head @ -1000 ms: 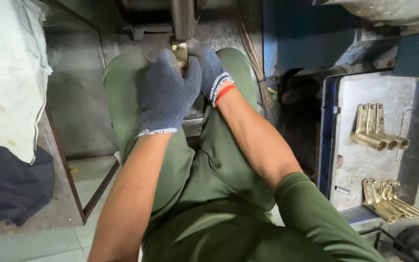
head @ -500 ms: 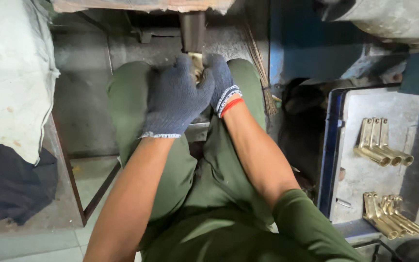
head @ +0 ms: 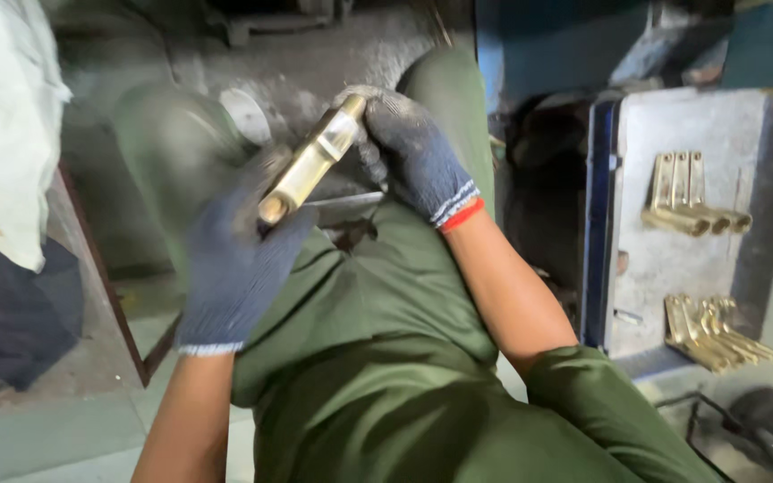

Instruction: The person sits at a workstation and uses a rotating polishing wheel to smooth the surface of brass metal brackets, turning the pieces over and around to ensure all sides are polished before placing them into a tray.

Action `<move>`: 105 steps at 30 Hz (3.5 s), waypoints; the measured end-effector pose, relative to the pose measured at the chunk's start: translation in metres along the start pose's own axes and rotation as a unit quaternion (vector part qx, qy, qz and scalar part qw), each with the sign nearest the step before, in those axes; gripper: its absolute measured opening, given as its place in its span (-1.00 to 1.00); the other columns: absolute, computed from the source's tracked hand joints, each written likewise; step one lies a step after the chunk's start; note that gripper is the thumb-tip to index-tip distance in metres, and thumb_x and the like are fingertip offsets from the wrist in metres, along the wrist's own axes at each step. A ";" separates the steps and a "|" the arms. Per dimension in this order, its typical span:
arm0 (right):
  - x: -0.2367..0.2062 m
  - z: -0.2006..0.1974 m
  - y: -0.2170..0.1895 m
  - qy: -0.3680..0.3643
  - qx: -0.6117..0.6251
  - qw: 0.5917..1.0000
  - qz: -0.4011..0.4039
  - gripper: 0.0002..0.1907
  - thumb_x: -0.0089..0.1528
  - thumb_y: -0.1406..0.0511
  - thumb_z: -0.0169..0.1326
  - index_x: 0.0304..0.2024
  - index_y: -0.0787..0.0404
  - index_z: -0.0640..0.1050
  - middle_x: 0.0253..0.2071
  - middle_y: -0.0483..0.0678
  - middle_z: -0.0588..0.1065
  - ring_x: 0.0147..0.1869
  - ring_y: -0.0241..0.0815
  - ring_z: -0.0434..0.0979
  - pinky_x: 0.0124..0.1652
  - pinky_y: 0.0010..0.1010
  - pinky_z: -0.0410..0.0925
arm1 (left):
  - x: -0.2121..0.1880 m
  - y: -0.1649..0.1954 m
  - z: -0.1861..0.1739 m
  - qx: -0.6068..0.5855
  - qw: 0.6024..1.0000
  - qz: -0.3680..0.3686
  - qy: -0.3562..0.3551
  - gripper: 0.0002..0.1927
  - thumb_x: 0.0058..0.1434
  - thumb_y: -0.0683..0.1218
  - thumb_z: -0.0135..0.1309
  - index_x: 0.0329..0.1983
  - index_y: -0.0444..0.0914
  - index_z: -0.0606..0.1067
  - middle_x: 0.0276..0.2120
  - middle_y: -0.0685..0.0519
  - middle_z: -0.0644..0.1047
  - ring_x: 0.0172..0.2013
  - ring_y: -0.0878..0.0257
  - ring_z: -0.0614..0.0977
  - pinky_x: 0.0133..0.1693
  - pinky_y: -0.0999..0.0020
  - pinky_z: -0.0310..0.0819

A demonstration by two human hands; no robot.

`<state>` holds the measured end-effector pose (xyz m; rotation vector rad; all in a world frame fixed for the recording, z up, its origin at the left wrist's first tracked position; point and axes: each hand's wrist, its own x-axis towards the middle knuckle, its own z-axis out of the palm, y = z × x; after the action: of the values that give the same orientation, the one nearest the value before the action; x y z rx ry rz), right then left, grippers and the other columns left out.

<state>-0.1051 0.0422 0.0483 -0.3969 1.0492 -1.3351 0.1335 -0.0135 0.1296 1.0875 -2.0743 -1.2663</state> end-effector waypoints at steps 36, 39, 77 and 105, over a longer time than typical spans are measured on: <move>0.005 -0.006 -0.001 -0.035 -0.166 0.980 -0.101 -0.71 0.46 0.18 -0.11 0.07 0.21 0.50 -0.24 -0.14 0.46 -0.53 -0.37 0.34 -0.48 -0.48 0.25 | 0.017 0.011 -0.015 -0.163 0.948 -0.270 -0.044 -0.77 0.31 -0.09 0.06 0.00 -0.17 0.58 -0.50 0.06 0.56 -0.61 0.38 0.53 -0.59 0.41 0.37; -0.001 -0.007 -0.001 -0.008 -0.149 0.988 -0.045 -0.71 0.40 0.16 -0.11 -0.04 0.21 0.49 -0.34 -0.16 0.47 -0.57 -0.36 0.36 -0.57 -0.49 0.27 | 0.026 0.008 -0.017 -0.177 0.955 -0.238 -0.023 -0.82 0.38 -0.08 0.05 -0.10 -0.26 0.57 -0.53 0.05 0.53 -0.62 0.37 0.51 -0.60 0.43 0.33; 0.096 -0.051 -0.031 0.145 -0.378 0.900 -0.164 -0.67 0.43 0.22 0.04 -0.36 0.31 0.42 -0.45 -0.15 0.35 -0.34 -0.34 0.32 -0.32 -0.40 0.30 | 0.151 -0.042 0.047 -0.368 0.860 -0.349 0.048 -0.87 0.20 0.02 -0.04 -0.36 -0.09 0.46 -0.61 0.11 0.48 -0.69 0.38 0.36 -0.67 0.40 0.14; -0.109 0.036 -0.028 0.110 -0.579 0.779 -0.212 -0.65 0.27 0.23 0.20 0.02 0.32 0.56 -0.22 0.18 0.58 -0.19 0.12 0.65 -0.17 -0.21 0.48 | 0.060 -0.011 0.011 -0.418 0.883 -0.168 -0.131 -0.57 0.51 0.08 -0.13 0.27 -0.23 0.49 -0.37 0.10 0.50 -0.48 0.44 0.42 -0.47 0.52 0.24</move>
<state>-0.0812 0.1236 0.1304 -1.4933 2.0191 -0.9518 0.0953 -0.0598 0.1138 0.8893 -1.2290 -2.2846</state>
